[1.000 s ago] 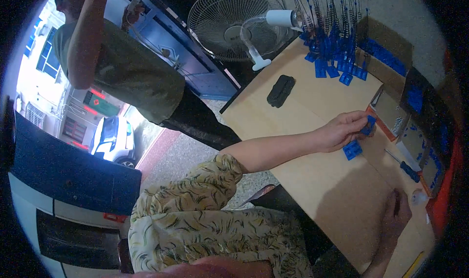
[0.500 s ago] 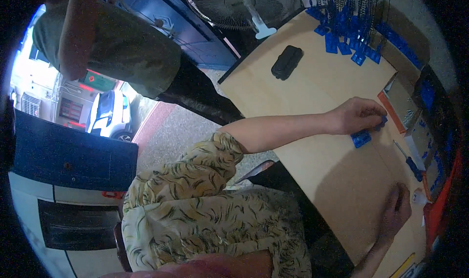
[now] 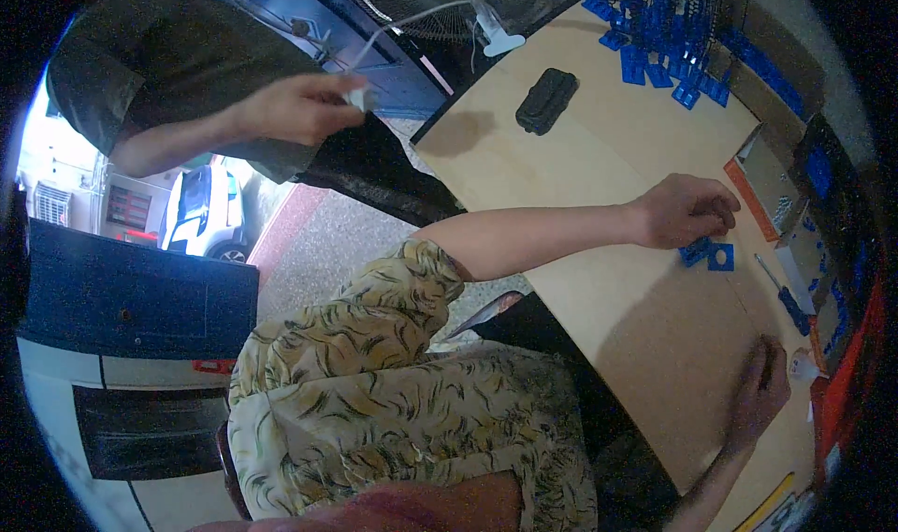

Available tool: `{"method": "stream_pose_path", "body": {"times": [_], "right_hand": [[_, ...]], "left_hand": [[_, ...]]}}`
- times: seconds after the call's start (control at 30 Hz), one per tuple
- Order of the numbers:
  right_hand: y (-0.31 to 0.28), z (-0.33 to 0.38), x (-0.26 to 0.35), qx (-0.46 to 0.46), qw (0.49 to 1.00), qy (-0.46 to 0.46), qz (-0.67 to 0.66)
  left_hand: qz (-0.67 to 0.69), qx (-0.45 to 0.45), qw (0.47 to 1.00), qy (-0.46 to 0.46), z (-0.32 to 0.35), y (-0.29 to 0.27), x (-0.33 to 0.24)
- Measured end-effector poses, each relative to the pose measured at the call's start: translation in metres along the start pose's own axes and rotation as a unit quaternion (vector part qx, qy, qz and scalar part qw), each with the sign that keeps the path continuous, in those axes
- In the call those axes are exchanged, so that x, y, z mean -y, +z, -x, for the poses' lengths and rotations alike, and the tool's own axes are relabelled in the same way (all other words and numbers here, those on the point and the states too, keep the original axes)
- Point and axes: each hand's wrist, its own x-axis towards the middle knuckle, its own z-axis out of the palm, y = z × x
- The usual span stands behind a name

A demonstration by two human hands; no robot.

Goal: The person assembles small electronic components by inserting metal pins into blue plastic housings by hand.

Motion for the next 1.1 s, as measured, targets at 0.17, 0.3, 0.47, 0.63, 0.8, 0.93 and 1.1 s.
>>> {"method": "stream_pose_path", "body": {"times": [0.17, 0.3, 0.47, 0.63, 0.8, 0.93, 1.1], "right_hand": [[-0.001, 0.000, 0.000, -0.008, 1.000, -0.008, 0.005], [-0.007, 0.000, 0.000, 0.002, 1.000, -0.006, 0.016], [-0.002, -0.002, 0.015, -0.005, 1.000, -0.029, -0.011], [0.000, -0.004, 0.006, -0.020, 0.999, -0.031, -0.034], [-0.001, -0.006, 0.003, -0.025, 0.997, -0.028, -0.065], [-0.004, -0.008, 0.013, -0.023, 0.998, -0.009, -0.058], [0.003, -0.009, 0.007, -0.072, 0.996, -0.029, -0.052]], "left_hand": [[-0.066, -0.010, 0.996, 0.059, 0.001, 0.003, 0.002], [-0.066, 0.000, 0.997, 0.043, -0.003, 0.004, 0.001], [-0.065, 0.001, 0.997, 0.039, 0.002, -0.001, -0.001], [-0.070, -0.062, 0.988, 0.123, -0.003, -0.011, 0.015], [-0.079, -0.106, 0.990, 0.044, -0.008, -0.031, -0.008], [0.013, -0.137, 0.990, 0.006, -0.005, -0.038, -0.020], [-0.041, -0.183, 0.976, 0.107, 0.000, -0.050, -0.038]]}}
